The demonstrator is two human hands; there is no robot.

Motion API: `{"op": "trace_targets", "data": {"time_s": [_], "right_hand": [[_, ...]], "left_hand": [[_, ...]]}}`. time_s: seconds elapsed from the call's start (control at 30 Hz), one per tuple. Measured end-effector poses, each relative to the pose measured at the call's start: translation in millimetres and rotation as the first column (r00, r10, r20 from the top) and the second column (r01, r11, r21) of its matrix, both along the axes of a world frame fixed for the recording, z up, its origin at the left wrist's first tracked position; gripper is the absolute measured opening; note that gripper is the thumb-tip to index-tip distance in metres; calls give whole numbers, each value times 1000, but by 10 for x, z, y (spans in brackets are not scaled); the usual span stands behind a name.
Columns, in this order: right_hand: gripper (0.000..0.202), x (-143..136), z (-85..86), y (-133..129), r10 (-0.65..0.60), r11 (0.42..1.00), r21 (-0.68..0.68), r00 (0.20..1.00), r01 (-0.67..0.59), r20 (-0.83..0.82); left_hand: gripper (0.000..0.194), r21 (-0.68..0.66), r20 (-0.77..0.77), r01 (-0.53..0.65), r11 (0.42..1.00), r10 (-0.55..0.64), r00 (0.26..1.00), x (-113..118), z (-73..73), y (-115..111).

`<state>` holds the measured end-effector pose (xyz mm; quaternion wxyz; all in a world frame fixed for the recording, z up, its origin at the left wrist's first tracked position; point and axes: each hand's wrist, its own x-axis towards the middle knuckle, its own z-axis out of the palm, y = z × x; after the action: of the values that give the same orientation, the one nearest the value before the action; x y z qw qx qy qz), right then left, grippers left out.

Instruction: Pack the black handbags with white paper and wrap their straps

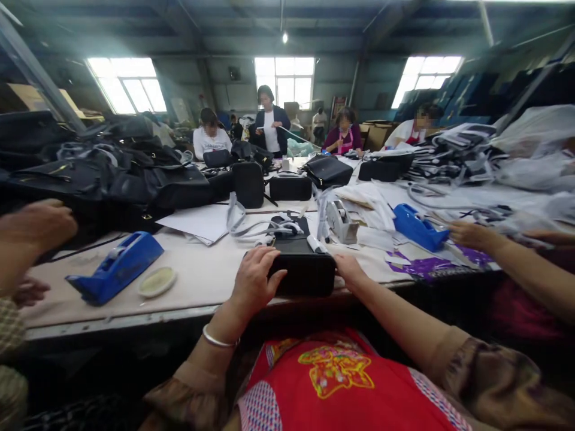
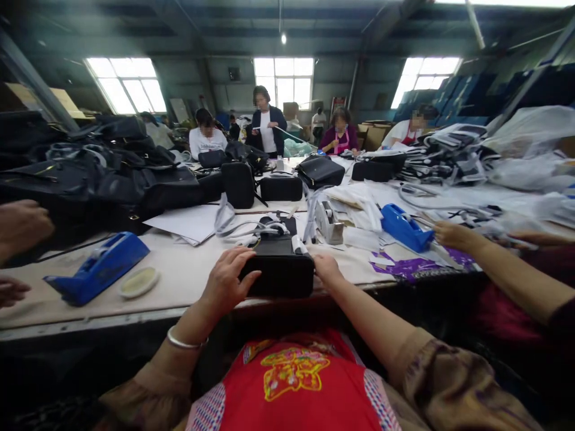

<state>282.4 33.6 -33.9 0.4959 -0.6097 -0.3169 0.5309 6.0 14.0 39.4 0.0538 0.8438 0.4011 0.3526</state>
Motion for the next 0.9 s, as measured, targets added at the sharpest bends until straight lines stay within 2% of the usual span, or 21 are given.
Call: {"op": "trace_targets", "data": {"time_s": [0.1, 0.2, 0.27, 0.47, 0.53, 0.6, 0.67, 0.7, 0.73, 0.77, 0.83, 0.9], "right_hand": [[20, 110, 210, 297, -6, 999, -47, 992, 12, 124], [28, 147, 369, 520, 76, 992, -116, 973, -52, 216], [29, 141, 414, 576, 130, 985, -141, 959, -96, 254], [21, 187, 389, 457, 273, 951, -212, 934, -226, 231], [25, 234, 346, 408, 308, 940, -218, 928, -263, 208], [30, 266, 293, 379, 342, 935, -173, 915, -309, 214], [36, 273, 246, 370, 353, 936, -97, 904, -339, 243], [38, 269, 228, 372, 347, 937, -65, 902, -343, 257], [40, 263, 213, 378, 340, 939, -42, 902, -341, 266], [41, 258, 201, 386, 335, 940, -33, 902, -339, 271], [41, 253, 177, 404, 337, 939, -29, 900, -342, 275], [42, 257, 150, 419, 337, 939, -25, 905, -343, 259]], "left_hand": [[54, 73, -201, -57, 996, 71, 977, 23, -130, 160], [47, 88, -211, -133, 987, 149, 966, 151, -271, 219], [39, 92, -192, -142, 986, 157, 969, 221, -298, 239], [25, 47, -275, -102, 994, 111, 955, 408, -174, 108], [21, 0, -297, -52, 999, 49, 954, 453, -123, 62], [20, -93, -256, 40, 995, -63, 965, 412, -65, 118], [19, -205, -114, 129, 970, -155, 981, 251, -1, 316], [19, -235, -28, 130, 963, -141, 990, 134, 24, 468], [20, -247, 43, 88, 965, -80, 996, 4, 37, 647], [21, -225, 80, -14, 974, 33, 996, -127, 32, 845], [30, -174, -20, -224, 959, 224, 974, -346, -41, 1251], [57, -163, -287, -341, 926, 287, 914, -463, -187, 1603]]}}
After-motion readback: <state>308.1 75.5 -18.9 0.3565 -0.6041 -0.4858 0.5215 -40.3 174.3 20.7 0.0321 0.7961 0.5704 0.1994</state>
